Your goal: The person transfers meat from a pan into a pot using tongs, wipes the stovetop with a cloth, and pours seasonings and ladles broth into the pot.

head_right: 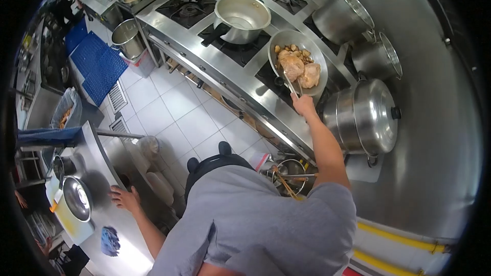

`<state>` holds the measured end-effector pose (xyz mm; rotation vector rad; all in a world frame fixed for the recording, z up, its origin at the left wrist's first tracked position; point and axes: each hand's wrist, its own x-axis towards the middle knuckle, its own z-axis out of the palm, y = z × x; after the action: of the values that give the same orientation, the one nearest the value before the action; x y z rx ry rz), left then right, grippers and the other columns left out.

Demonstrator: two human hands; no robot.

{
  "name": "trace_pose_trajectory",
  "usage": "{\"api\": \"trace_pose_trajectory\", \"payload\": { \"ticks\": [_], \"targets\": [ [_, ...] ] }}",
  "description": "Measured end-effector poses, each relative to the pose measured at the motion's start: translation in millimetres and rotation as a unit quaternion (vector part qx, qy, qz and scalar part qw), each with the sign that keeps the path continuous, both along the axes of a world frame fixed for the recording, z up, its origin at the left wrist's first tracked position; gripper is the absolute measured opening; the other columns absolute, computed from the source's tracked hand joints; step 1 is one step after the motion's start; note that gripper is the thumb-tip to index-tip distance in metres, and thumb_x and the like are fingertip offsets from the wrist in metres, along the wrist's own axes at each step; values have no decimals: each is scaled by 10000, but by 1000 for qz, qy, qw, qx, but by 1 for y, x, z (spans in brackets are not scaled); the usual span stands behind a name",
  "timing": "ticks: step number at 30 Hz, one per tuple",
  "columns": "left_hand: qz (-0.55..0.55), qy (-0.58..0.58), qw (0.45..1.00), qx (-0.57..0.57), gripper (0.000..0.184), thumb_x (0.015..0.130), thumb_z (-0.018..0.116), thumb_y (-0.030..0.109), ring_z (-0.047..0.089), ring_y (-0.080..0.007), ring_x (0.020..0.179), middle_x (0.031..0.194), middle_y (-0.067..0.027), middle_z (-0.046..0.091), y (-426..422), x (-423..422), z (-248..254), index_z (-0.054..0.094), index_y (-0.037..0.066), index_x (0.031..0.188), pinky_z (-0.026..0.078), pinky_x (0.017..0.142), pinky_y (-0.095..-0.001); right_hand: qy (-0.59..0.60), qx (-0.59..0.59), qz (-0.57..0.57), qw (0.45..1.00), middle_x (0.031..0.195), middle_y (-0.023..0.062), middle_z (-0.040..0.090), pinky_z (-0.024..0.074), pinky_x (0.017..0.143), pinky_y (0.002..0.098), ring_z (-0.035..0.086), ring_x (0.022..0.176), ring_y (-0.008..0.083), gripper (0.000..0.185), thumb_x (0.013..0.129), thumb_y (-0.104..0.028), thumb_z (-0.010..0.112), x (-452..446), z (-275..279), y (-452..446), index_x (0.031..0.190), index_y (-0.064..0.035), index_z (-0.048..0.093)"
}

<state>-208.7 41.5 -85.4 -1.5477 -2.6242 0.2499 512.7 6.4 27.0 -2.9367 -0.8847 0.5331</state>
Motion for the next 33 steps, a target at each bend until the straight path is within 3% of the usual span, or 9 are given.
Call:
{"api": "trace_pose_trajectory", "payload": {
  "ticks": [1,4,6,9,11,12,15,24,33],
  "targets": [
    [8,-2,1000,0,969,776,682,383,293,-508,1288,1488,-286,154,-1,0,0,93,64,1476,331,989,-607,-14,36,15,999,675,271,627,511,479,413,634,506,321,754,876,-585,494,6,-8,-4,801,156,608],
    [1,-12,1000,14,969,780,679,380,288,-515,1290,1492,-287,140,-2,-1,-1,84,69,1479,323,996,-612,-12,69,13,997,727,279,634,500,463,406,636,513,319,752,868,-595,498,13,-19,-11,879,149,603],
    [-12,-13,1000,15,972,782,678,380,283,-516,1296,1497,-287,127,-3,-5,-2,76,77,1483,321,999,-610,16,52,-7,998,763,272,646,498,463,407,647,540,325,750,865,-594,500,20,-22,-16,962,144,587],
    [-15,-13,1000,12,978,776,680,380,281,-512,1300,1502,-281,123,-4,-9,-7,75,84,1485,321,1004,-603,-114,121,65,984,768,281,643,525,558,407,661,599,343,767,860,-595,509,39,-34,-20,997,156,576],
    [-10,-10,1000,5,982,773,680,382,279,-510,1303,1504,-278,120,-3,-7,-4,75,83,1486,318,1008,-600,93,119,-58,987,654,166,610,471,436,361,595,469,246,698,852,-608,528,32,-8,-12,917,86,574],
    [-5,-8,1000,-1,985,771,681,384,277,-508,1306,1506,-275,117,-3,-5,-3,74,83,1486,316,1012,-596,93,118,-56,987,654,166,610,471,436,361,595,469,246,698,852,-608,528,34,-7,-12,917,86,574],
    [-10,-13,1000,11,990,767,683,388,275,-508,1308,1508,-271,117,-5,-6,-5,75,81,1487,313,1015,-596,230,213,-118,942,535,-8,407,329,344,257,390,376,95,559,855,-608,537,37,2,-12,770,-59,481],
    [-12,5,1000,17,988,767,675,413,284,-506,1304,1503,-268,137,-5,-6,-8,86,74,1485,321,1016,-589,408,288,-192,845,521,-43,376,274,337,212,342,364,52,584,812,-658,565,53,16,-6,759,-86,461],
    [-1,12,1000,7,1011,752,693,414,290,-504,1303,1501,-265,145,-3,1,-1,80,85,1487,322,1016,-591,471,364,-236,768,525,-51,374,266,302,172,328,343,26,545,833,-607,579,51,25,2,806,-74,465]
  ]
}}
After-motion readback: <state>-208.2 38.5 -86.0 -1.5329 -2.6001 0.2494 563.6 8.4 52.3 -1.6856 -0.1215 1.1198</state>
